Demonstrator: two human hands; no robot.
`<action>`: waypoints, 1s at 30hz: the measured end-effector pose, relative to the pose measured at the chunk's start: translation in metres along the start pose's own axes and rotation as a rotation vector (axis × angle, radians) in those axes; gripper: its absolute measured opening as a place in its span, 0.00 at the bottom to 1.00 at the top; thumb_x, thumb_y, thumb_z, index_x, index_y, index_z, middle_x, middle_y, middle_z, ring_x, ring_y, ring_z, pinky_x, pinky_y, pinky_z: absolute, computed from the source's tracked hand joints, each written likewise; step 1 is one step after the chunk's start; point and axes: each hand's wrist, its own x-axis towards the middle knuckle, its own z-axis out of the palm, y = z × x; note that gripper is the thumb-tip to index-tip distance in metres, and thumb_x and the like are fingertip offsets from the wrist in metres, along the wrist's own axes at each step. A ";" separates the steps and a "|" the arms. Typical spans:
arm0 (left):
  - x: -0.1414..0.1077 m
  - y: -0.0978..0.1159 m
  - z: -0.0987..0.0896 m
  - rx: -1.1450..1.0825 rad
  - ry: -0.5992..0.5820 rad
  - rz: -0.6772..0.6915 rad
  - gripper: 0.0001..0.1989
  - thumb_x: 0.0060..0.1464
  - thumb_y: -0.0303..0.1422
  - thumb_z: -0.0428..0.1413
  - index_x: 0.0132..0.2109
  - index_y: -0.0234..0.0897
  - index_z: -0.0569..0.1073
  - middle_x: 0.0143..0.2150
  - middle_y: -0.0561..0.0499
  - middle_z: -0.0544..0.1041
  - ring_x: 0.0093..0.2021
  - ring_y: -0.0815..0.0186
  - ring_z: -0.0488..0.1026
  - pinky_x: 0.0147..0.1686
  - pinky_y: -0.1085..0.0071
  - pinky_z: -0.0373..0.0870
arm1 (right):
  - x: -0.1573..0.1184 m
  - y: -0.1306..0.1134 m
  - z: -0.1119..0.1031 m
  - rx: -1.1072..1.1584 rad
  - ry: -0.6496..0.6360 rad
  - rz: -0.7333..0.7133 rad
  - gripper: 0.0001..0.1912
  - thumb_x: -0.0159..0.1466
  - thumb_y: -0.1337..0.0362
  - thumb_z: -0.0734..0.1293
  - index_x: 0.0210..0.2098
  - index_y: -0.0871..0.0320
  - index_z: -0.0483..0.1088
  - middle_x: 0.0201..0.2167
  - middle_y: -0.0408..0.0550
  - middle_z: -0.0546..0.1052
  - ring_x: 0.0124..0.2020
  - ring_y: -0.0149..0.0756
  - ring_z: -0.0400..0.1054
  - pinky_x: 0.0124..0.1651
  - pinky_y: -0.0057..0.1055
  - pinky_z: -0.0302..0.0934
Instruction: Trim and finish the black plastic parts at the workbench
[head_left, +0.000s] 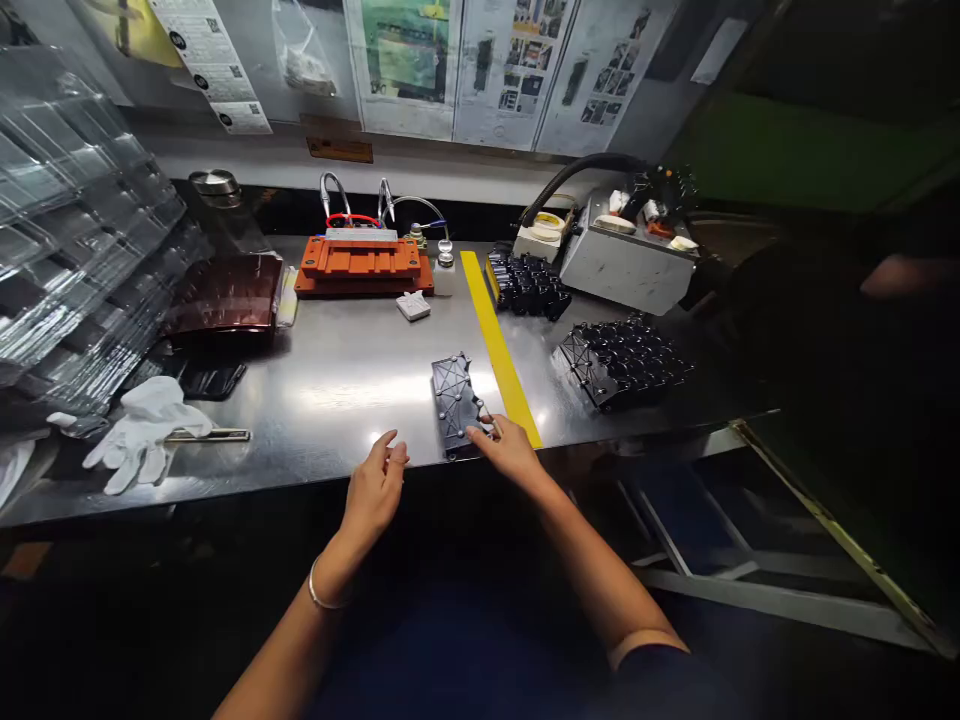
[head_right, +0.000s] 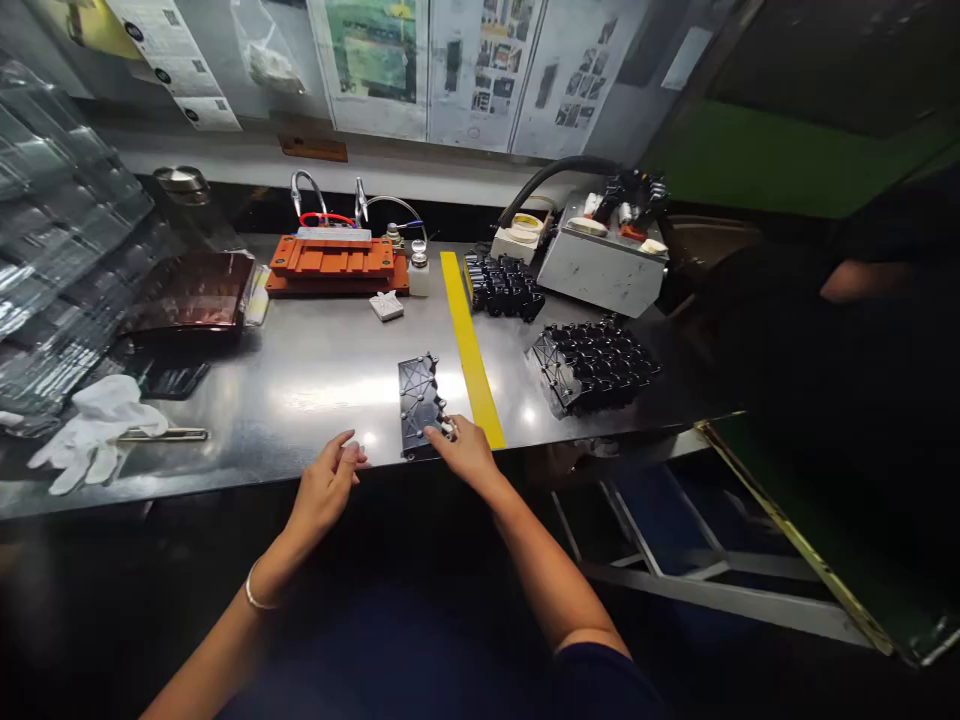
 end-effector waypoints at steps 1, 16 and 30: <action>0.003 0.001 0.000 0.022 0.002 -0.057 0.30 0.59 0.48 0.45 0.59 0.30 0.65 0.39 0.41 0.79 0.38 0.54 0.77 0.42 0.56 0.71 | -0.010 -0.011 0.017 0.041 -0.113 -0.092 0.20 0.62 0.49 0.63 0.43 0.57 0.71 0.33 0.46 0.78 0.34 0.36 0.72 0.34 0.28 0.61; -0.046 -0.036 -0.037 -0.336 0.000 -0.218 0.35 0.54 0.43 0.54 0.64 0.28 0.60 0.17 0.62 0.56 0.17 0.75 0.51 0.17 0.77 0.50 | 0.026 -0.069 0.051 -0.489 -0.082 -0.482 0.16 0.70 0.59 0.55 0.40 0.55 0.73 0.38 0.47 0.78 0.37 0.35 0.70 0.34 0.27 0.53; -0.041 -0.039 -0.038 -0.388 -0.019 -0.182 0.34 0.55 0.41 0.54 0.65 0.29 0.60 0.20 0.58 0.67 0.18 0.74 0.55 0.19 0.77 0.56 | 0.034 -0.066 0.058 -0.538 0.036 -0.576 0.20 0.68 0.54 0.57 0.30 0.57 0.74 0.30 0.48 0.79 0.33 0.35 0.70 0.31 0.28 0.49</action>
